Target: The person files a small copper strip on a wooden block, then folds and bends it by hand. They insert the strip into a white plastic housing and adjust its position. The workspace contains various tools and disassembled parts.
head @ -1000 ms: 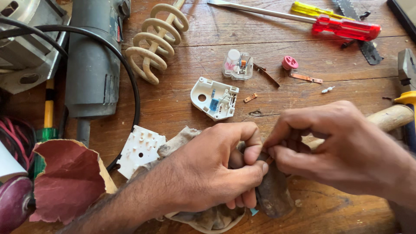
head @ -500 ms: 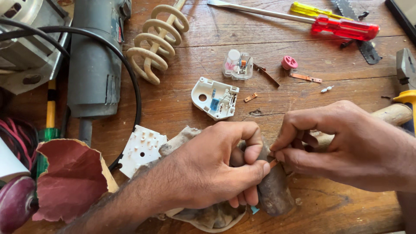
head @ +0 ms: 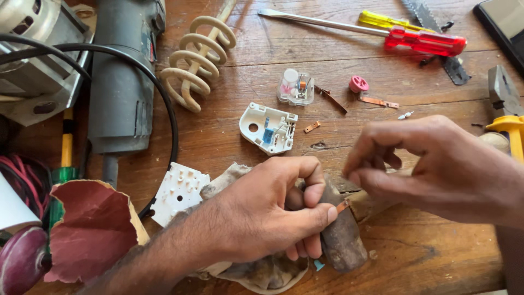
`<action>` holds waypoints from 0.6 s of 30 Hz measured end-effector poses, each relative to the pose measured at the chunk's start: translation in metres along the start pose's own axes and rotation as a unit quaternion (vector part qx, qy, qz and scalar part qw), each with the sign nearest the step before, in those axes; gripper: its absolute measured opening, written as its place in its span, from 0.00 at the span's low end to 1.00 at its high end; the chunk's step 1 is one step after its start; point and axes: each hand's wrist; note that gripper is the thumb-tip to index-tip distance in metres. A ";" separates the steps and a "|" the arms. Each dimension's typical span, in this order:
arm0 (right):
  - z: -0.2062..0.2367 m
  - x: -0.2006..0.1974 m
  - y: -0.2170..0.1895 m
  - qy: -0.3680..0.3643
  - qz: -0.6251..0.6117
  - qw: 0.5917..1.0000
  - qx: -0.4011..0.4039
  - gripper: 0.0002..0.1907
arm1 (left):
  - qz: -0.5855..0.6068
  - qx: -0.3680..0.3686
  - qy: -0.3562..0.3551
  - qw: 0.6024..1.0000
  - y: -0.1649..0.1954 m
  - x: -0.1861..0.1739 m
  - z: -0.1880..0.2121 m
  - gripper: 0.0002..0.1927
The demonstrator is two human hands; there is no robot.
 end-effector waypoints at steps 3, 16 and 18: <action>-0.003 0.007 -0.003 0.080 0.011 0.996 -0.029 0.08 | -0.022 0.025 0.002 0.999 0.004 -0.005 0.002 0.13; -0.003 0.013 -0.013 0.120 -0.315 0.940 -0.052 0.09 | -0.358 0.402 0.263 0.800 -0.002 -0.001 0.005 0.07; 0.000 0.015 -0.017 0.126 -0.286 0.950 -0.029 0.09 | -0.412 0.458 0.273 0.739 -0.005 -0.001 0.003 0.06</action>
Point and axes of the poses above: each hand's wrist, its own z-axis away from the middle knuckle, its own x-axis out of the palm, y = z × x, and after that the axes turned 8 degrees about y, right-handed
